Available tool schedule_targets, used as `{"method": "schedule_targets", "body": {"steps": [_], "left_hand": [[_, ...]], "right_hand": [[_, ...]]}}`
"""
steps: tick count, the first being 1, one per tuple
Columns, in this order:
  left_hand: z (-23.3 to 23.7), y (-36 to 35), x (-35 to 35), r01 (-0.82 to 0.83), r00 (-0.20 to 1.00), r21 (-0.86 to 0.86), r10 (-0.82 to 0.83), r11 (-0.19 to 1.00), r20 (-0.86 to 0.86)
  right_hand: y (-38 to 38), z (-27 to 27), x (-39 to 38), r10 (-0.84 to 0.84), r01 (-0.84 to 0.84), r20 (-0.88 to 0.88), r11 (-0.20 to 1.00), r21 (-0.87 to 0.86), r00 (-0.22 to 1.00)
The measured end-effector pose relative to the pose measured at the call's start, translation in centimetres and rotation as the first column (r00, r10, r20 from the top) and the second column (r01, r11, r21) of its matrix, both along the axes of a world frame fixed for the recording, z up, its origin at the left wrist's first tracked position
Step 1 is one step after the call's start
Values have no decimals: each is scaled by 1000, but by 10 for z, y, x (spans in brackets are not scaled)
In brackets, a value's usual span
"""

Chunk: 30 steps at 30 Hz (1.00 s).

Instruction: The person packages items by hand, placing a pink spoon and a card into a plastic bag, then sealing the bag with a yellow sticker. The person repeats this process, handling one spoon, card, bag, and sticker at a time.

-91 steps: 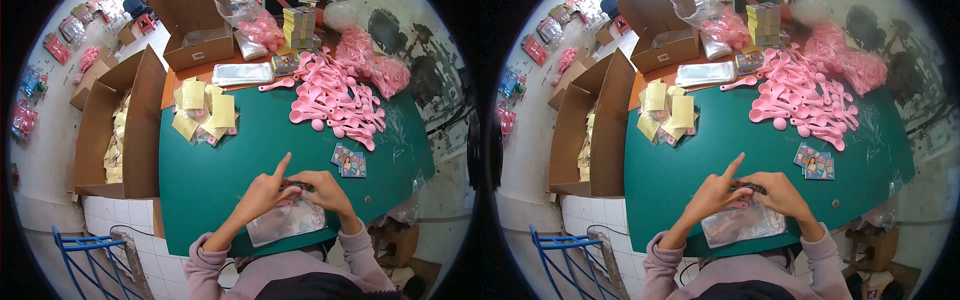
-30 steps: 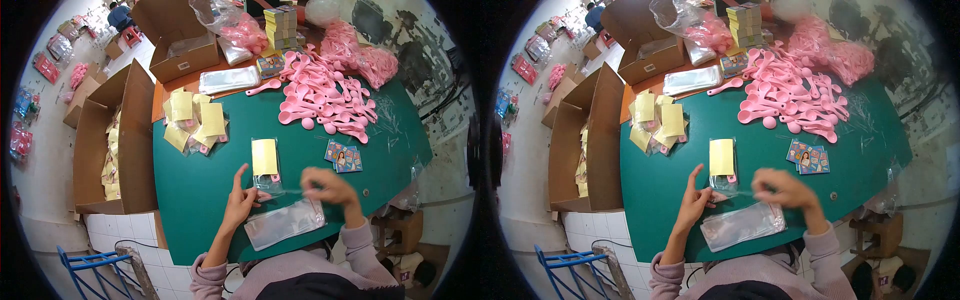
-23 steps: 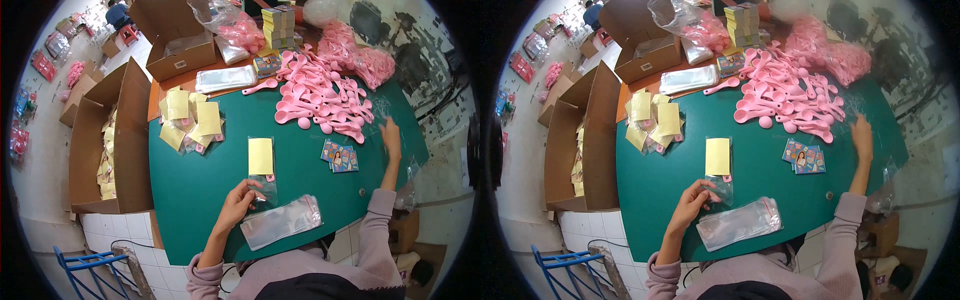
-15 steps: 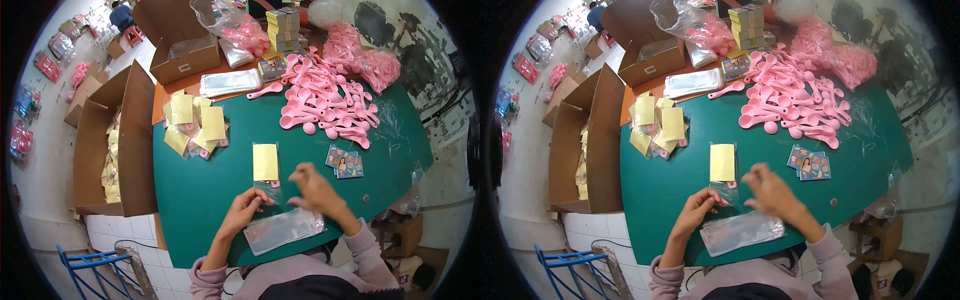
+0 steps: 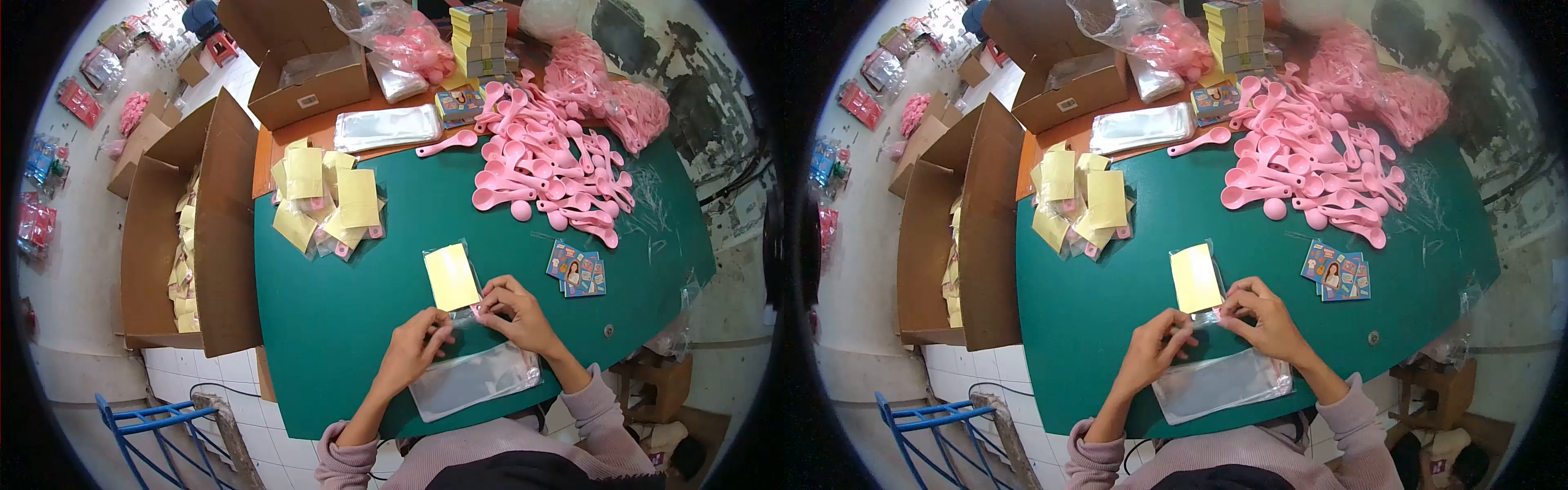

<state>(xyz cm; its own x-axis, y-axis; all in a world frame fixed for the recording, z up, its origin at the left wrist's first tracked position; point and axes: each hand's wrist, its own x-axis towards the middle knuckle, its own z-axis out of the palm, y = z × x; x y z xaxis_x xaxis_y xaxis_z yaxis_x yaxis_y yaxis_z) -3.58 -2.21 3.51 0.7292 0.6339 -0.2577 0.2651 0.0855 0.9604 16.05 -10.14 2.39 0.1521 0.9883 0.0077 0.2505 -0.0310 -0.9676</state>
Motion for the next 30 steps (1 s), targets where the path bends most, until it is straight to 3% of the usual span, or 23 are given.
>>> {"method": "schedule_targets", "body": {"steps": [1,3,5,9,12,14,17,24,26,27,29,30], "left_hand": [[-4,0,2,-22,1000,125,21,992,6],[-4,-1,5,-92,996,141,90,986,23],[-6,-2,5,-135,990,280,137,951,10],[-9,-3,7,-173,983,269,182,947,-11],[-14,-5,7,-208,976,165,215,964,-25],[-9,-5,12,-315,949,69,313,947,30],[-12,-6,12,-356,934,42,356,934,13],[-18,-5,10,-292,956,30,292,956,10],[-16,-3,10,-246,967,223,256,943,-16],[-14,-1,9,-249,966,231,259,941,-12],[-11,8,6,-333,943,394,302,857,141],[-11,22,0,-324,946,539,269,778,181]], "right_hand": [[-1,-2,1,22,-23,-69,1000,-7,997],[-1,-4,0,42,-43,-140,999,-10,989],[-2,-2,-4,-30,-20,-334,989,-145,942],[2,4,-7,-94,21,-318,974,-227,943],[3,3,-9,-140,57,-341,968,-243,930],[4,3,-10,-172,87,-345,964,-250,923],[6,6,-10,-179,90,-324,958,-271,929],[6,10,-12,-135,61,-308,969,-241,942],[6,13,-14,-126,61,-269,970,-235,955],[7,16,-11,-121,59,-269,972,-227,956],[10,22,4,-34,50,117,989,-138,993],[17,24,13,-82,87,291,996,-4,953]]}}
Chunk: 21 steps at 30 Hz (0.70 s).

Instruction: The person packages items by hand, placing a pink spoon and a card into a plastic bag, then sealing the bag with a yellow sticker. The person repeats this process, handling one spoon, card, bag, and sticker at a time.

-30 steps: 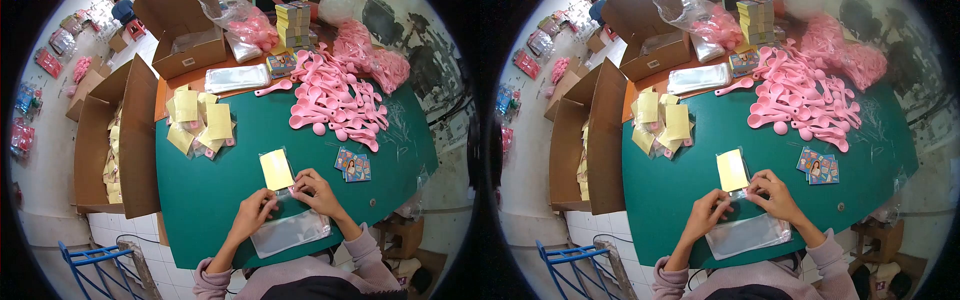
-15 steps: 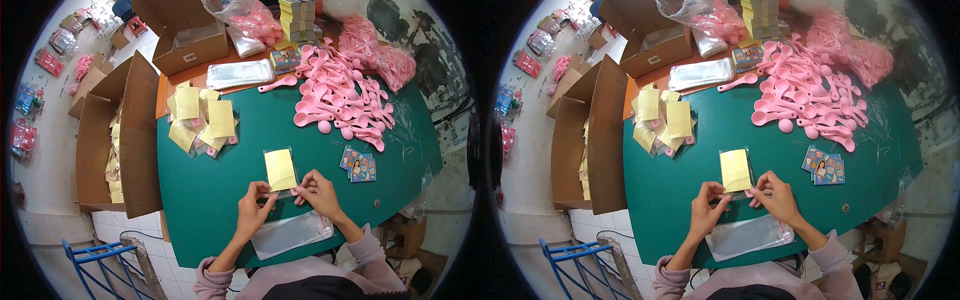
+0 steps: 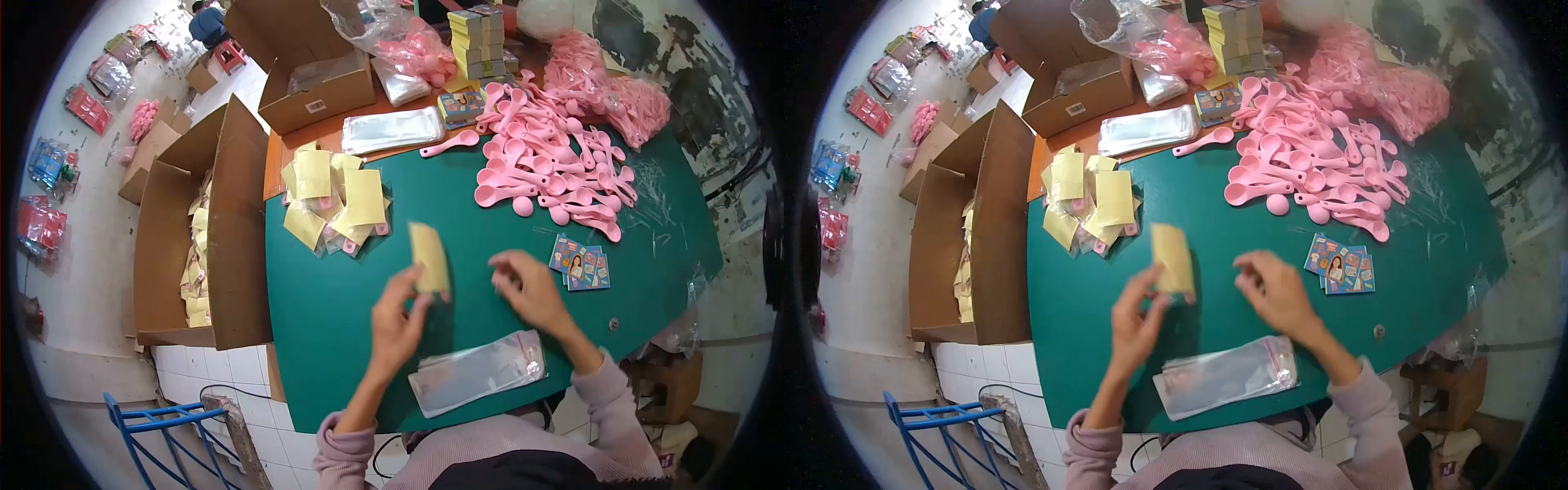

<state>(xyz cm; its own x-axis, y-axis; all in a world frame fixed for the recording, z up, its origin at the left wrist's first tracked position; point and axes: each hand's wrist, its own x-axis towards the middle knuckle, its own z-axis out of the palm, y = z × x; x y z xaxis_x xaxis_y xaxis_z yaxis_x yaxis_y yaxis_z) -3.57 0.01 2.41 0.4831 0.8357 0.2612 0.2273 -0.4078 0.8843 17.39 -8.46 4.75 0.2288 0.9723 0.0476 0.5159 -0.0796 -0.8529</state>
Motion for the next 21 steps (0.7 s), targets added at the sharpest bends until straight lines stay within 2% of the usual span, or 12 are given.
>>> {"method": "schedule_targets", "body": {"steps": [2,3,4,5,6,7,8,10,15,17,19,21], "left_hand": [[18,21,-4,-173,985,-83,173,981,-12],[23,30,-6,-171,985,-90,170,981,-15],[27,37,-9,-246,949,239,284,939,-140],[30,39,-9,-246,882,553,421,796,-213],[35,27,-6,-183,925,453,309,872,-221],[33,13,-2,11,959,370,95,929,-267],[30,-5,4,204,949,279,-119,938,-292],[27,-47,17,369,877,113,-305,923,-371],[8,-57,30,445,820,115,-353,888,-450],[6,-51,28,453,831,-234,-503,860,-238],[10,-48,25,419,852,-254,-474,872,-221],[10,-45,22,384,873,-282,-445,879,-200]], "right_hand": [[24,-4,30,-83,12,351,980,199,933],[39,-11,47,-143,-1,502,961,277,853],[52,-18,61,-204,38,559,955,294,804],[63,-24,73,-266,76,612,945,319,745],[68,-27,81,-272,79,613,943,323,742],[72,-31,87,-248,78,649,957,280,720],[74,-32,89,-219,73,683,969,236,697],[76,-31,85,-210,91,723,976,200,658],[72,-29,86,-187,119,758,982,145,625],[68,-27,86,-201,-35,784,962,272,587],[59,-16,77,-209,-79,756,942,325,620],[44,5,61,-136,18,346,946,323,928]]}}
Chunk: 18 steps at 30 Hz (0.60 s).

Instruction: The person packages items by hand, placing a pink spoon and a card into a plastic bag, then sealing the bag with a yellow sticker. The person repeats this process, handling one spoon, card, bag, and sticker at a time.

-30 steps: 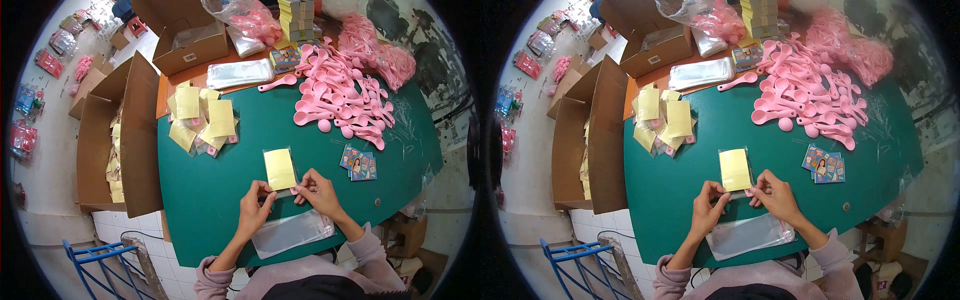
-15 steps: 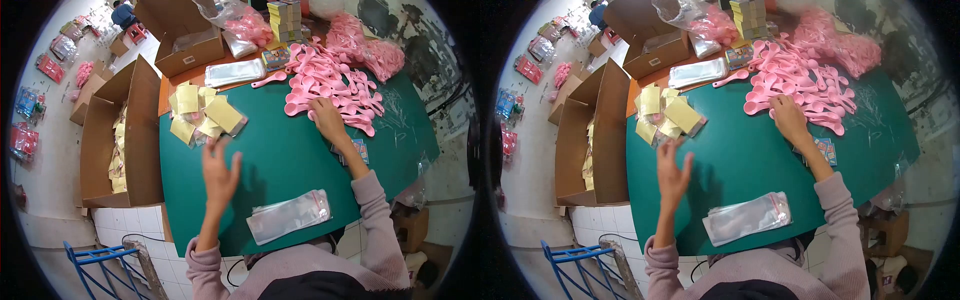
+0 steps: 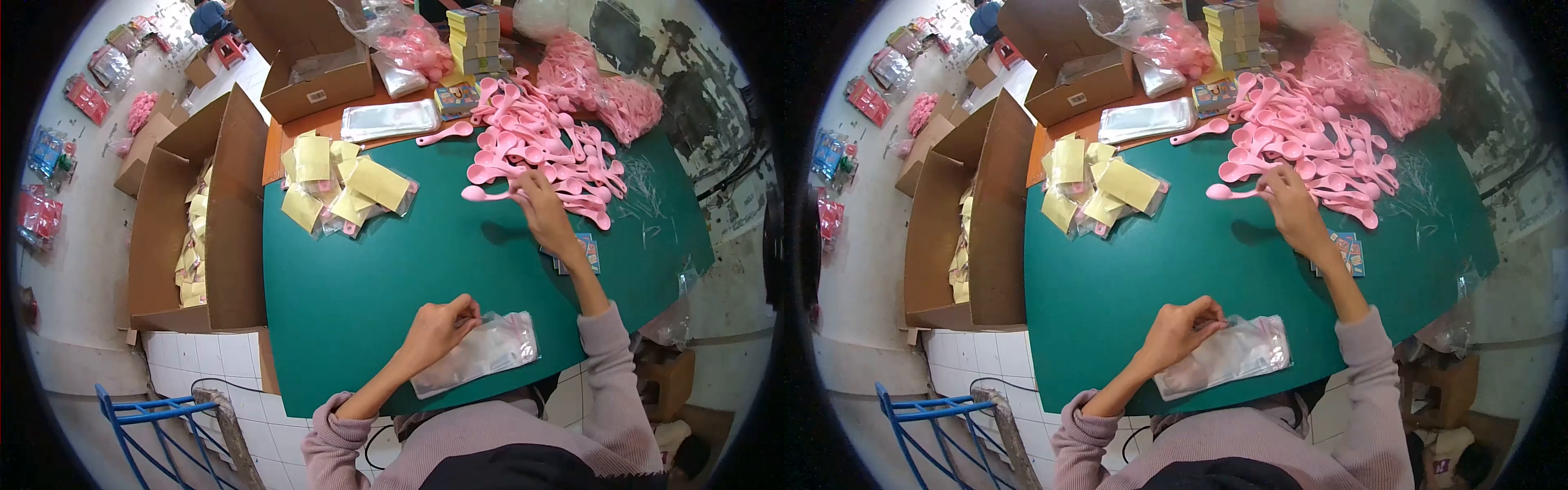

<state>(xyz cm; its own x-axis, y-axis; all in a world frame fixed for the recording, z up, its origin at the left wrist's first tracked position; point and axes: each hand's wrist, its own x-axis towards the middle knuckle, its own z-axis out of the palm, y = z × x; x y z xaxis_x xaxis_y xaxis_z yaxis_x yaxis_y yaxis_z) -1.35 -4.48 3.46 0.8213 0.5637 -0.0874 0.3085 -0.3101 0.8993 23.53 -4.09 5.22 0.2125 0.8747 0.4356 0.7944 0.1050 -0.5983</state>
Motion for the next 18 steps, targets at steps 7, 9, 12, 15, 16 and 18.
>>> {"method": "schedule_targets", "body": {"steps": [7,9,12,15,16,18], "left_hand": [[-9,17,-4,7,943,-566,183,824,279],[-7,20,-7,-10,948,-714,234,700,217],[-7,21,-9,-36,970,-614,176,789,169],[-2,22,-8,-104,993,-532,119,841,-7],[-4,21,-7,-106,993,-532,121,840,-8],[-10,18,-5,-78,979,-431,151,899,139]], "right_hand": [[-63,40,-44,-135,122,-367,991,-60,920],[-70,42,-53,-168,144,-402,985,-91,900],[-72,41,-62,-201,196,-465,979,-59,862],[-74,43,-67,-191,235,-458,971,41,868],[-76,44,-68,-185,239,-418,968,81,889],[-82,44,-70,-142,186,-363,978,91,921]]}}
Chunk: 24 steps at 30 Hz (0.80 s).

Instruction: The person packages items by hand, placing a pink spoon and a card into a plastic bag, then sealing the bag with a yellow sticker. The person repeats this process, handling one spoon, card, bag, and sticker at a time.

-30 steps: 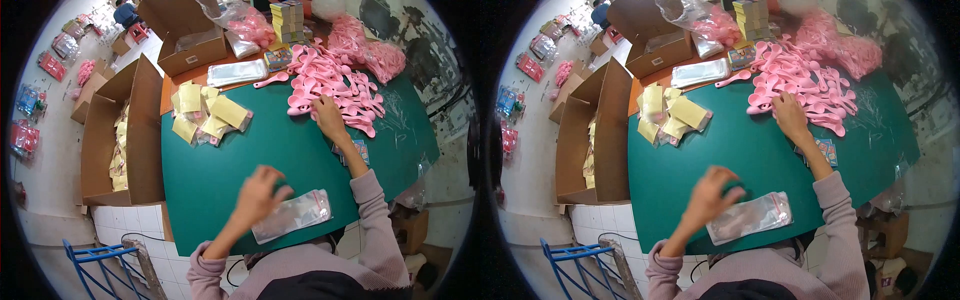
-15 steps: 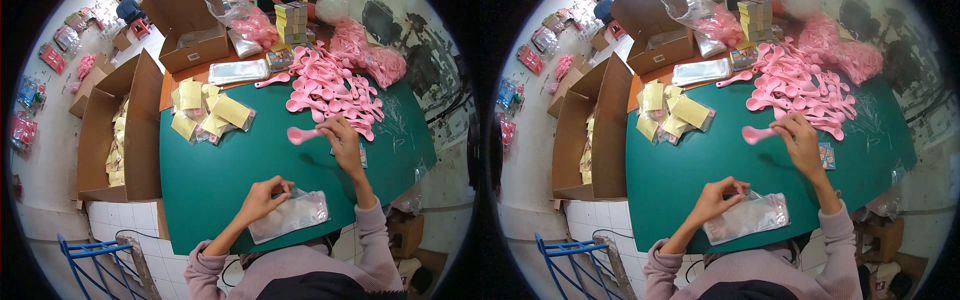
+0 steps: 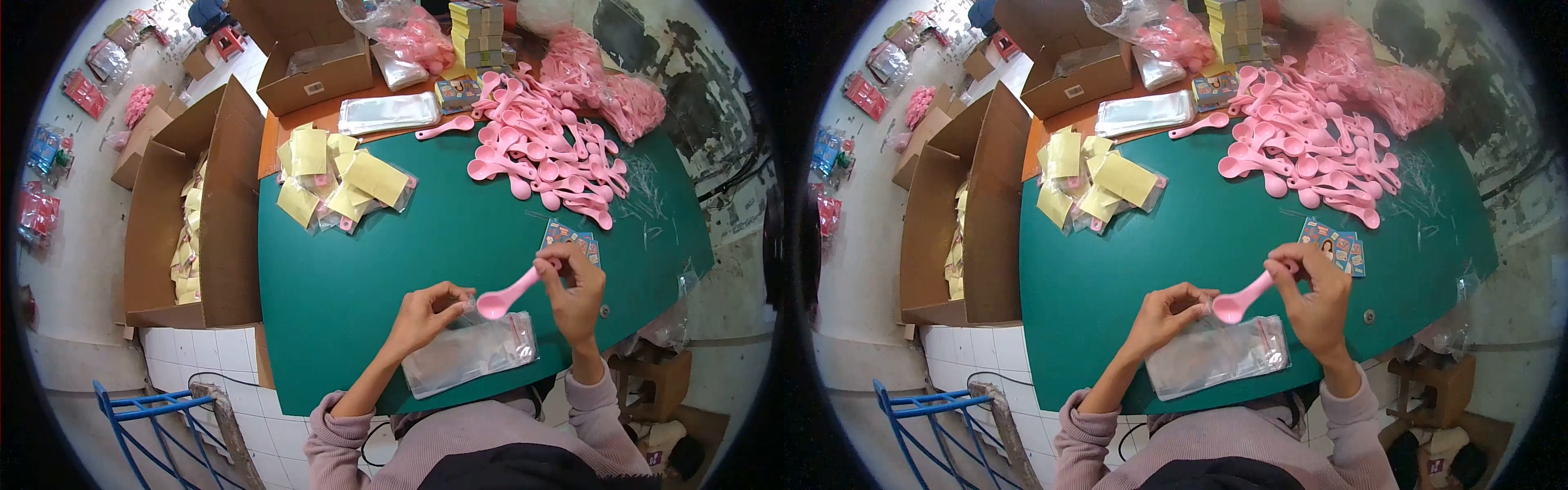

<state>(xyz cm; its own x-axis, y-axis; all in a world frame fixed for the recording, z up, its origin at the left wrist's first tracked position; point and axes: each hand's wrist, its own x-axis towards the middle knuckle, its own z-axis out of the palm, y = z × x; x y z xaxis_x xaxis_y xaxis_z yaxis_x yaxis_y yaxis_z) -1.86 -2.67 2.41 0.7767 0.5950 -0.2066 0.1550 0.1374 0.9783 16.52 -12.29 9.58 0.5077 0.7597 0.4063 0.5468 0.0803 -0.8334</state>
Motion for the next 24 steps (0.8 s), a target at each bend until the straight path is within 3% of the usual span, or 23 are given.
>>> {"method": "schedule_targets", "body": {"steps": [2,4,7,9,12,15,17,20,24], "left_hand": [[-2,0,1,10,1000,40,-10,999,-6],[-3,0,0,24,1000,81,-23,996,-14],[-2,3,-4,95,994,-63,-92,993,59],[4,5,-4,64,973,-264,-1,962,233],[14,10,-6,25,987,-338,30,941,155],[10,12,-5,-5,981,-402,83,916,177],[14,12,-4,-35,985,-398,99,917,140],[17,12,-3,-72,988,-349,115,934,103],[15,12,-3,-37,990,-259,70,965,119]], "right_hand": [[-5,-2,-3,45,-45,62,999,-7,997],[-7,-8,-8,44,-29,120,992,-121,992],[-12,-25,-6,-4,31,175,987,-155,985],[-13,-26,-5,-33,67,199,984,-166,979],[-10,-22,-1,-30,58,196,989,-136,980],[-3,-13,0,-132,139,131,989,-46,982],[3,-6,-7,-149,158,-217,987,24,965],[10,-7,-11,-96,99,-78,995,32,992],[14,-4,-17,-58,57,-50,998,-5,997]]}}
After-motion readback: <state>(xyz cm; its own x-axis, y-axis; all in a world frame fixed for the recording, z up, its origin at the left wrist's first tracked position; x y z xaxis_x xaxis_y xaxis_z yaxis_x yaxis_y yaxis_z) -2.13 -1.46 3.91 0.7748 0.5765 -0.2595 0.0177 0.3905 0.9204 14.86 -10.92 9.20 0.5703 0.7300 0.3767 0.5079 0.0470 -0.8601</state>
